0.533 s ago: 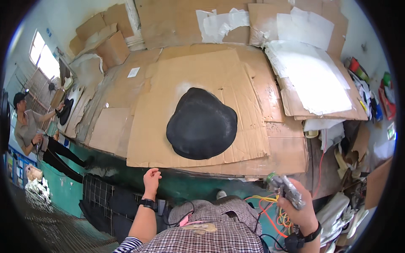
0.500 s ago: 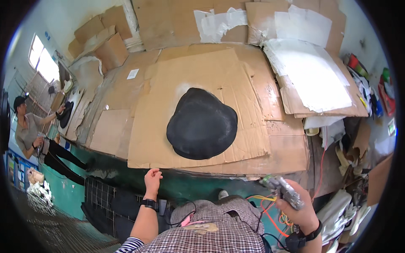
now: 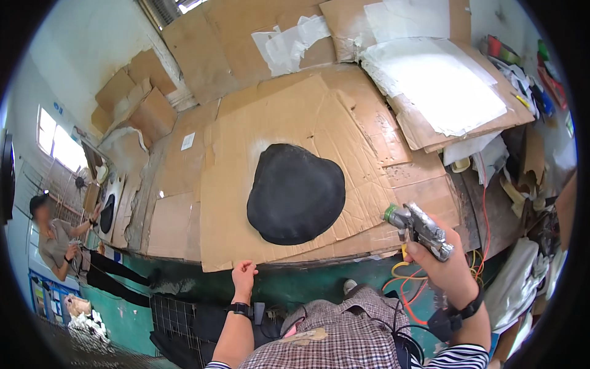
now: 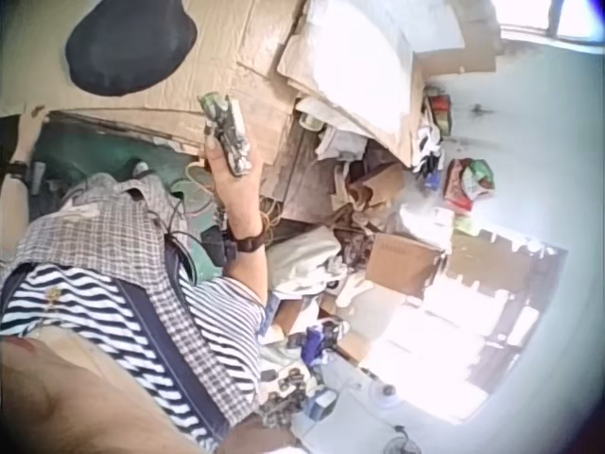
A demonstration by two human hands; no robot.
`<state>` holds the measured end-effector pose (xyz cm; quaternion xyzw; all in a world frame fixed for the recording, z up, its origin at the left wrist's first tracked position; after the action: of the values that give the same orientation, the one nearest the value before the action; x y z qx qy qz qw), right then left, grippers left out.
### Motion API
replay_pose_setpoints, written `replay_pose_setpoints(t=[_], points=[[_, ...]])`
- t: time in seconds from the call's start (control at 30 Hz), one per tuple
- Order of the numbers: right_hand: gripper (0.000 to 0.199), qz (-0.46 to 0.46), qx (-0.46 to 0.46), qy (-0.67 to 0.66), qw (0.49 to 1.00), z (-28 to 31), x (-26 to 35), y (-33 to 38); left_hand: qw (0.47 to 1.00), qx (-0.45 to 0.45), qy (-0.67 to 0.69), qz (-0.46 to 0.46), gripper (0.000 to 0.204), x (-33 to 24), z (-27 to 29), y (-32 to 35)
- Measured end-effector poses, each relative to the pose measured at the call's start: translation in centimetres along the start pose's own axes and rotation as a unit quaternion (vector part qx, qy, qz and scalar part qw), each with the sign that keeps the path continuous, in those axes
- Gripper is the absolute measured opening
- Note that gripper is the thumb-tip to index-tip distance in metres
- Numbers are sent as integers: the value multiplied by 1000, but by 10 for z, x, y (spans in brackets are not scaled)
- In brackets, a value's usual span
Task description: The person repeatedly picks up black shoe parts from a wire rack, sprays them with a handheld spray gun, and places them back on the rack. The person handles the parts one at a time, turning them over to spray different sides, and continues this cycle throughout the video.
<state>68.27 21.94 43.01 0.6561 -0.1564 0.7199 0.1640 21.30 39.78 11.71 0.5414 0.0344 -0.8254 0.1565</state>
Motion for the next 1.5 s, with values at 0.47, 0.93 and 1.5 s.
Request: replay_pose_setpoints(t=[0.47,0.93,1.5], points=[[46,-32,124,70,989,1,2,14,972,-15,-215,-94,19,-31,-59,-84],[44,-78,56,60,994,30,-1,10,957,-68,-276,-55,34,-59,-96,-87],[48,-32,134,82,987,31,-1,8,974,-70,121,177,5,-66,-113,-77]])
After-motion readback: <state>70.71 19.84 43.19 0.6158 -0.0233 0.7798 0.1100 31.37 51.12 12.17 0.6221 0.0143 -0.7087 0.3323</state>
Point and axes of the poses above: each hand's wrist, its own y-axis away from the middle knuckle, its own z-axis out of the back of the hand, x = y × z, the point moved 8 cm from there along -y, towards the middle knuckle, and after that the axes turned 9 degrees about -x, right-handed, at the moved point
